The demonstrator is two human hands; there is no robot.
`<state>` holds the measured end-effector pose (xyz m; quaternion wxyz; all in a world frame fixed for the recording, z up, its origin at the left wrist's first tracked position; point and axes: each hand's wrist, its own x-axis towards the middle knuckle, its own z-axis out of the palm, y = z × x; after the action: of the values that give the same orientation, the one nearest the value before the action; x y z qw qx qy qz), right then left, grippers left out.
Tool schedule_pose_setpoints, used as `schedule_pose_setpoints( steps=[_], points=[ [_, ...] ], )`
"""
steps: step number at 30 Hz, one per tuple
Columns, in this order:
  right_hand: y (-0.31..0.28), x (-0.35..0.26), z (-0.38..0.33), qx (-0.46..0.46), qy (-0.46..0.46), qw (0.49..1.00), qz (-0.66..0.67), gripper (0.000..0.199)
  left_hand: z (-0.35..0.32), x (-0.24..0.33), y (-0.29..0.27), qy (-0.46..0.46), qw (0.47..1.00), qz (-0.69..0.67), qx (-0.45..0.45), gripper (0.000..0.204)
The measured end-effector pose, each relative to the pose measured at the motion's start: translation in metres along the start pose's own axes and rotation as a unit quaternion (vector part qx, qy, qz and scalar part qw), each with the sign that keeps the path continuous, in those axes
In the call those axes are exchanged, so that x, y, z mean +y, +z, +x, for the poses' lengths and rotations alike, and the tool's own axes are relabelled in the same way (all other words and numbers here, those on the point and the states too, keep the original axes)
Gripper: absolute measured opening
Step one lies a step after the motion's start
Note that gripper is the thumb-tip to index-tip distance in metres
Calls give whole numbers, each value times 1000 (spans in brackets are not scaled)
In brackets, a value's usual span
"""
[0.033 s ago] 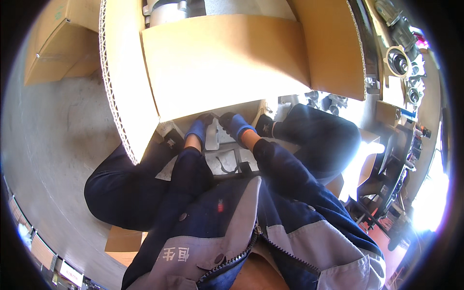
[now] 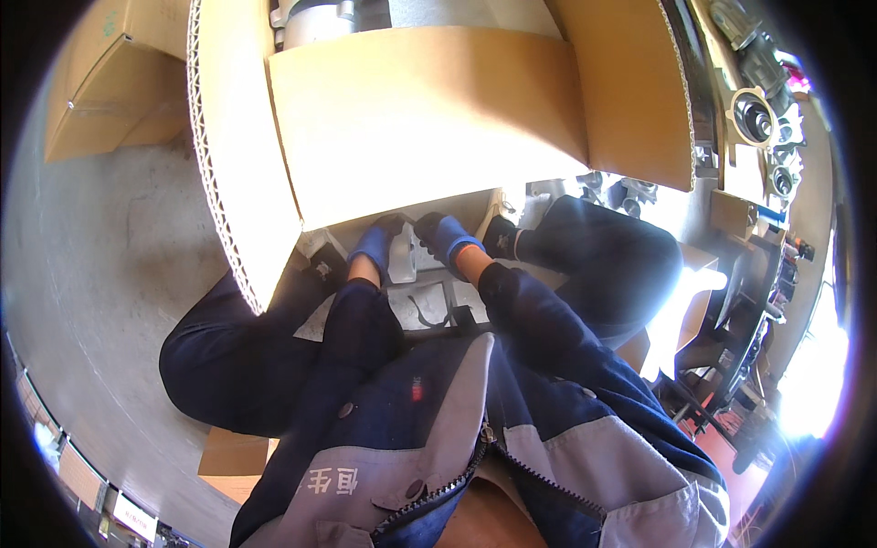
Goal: The person packs shiny metal parts into a cardboard box. They remove each part from a plastic bag, place it into the box, and arrange them with white foam padding. The person closes the box and seals it with tape.
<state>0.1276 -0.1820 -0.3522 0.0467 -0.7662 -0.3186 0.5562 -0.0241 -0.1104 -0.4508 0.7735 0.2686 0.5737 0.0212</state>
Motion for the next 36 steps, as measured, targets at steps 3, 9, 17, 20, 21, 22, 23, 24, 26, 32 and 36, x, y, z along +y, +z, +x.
schedule_pose_setpoints(
  steps=[3,9,17,20,21,22,23,24,26,32,36],
  points=[
    [3,1,2,-33,-6,999,-38,21,-2,-3,-5,-6,1000,3,2,51],
    [14,2,22,16,-54,993,-102,26,3,2,-9,-9,1000,14,-7,51],
    [5,-9,26,-32,-76,940,-332,48,12,5,-24,-7,1000,12,-2,50],
    [-14,-34,1,-34,-122,903,-411,51,14,12,-22,-6,1000,15,-9,50],
    [-12,-37,5,-13,-119,928,-352,52,14,14,-22,-4,1000,13,-9,50],
    [-11,-40,7,7,-119,948,-294,52,14,16,-21,-1,1000,10,-10,50],
    [-9,-42,5,13,-126,979,-158,55,16,19,-22,3,1000,9,-9,50],
    [-7,-43,4,18,-136,990,-18,58,18,24,-21,9,1000,10,-11,50],
    [-4,-39,-1,29,-134,989,62,56,13,27,-21,11,1000,12,-16,50],
    [-1,-21,-5,61,-107,988,93,50,-14,53,-28,8,1000,6,-18,49],
    [-1,-20,3,85,-105,986,102,46,-26,64,-44,18,1000,0,-9,49]
  ],
)
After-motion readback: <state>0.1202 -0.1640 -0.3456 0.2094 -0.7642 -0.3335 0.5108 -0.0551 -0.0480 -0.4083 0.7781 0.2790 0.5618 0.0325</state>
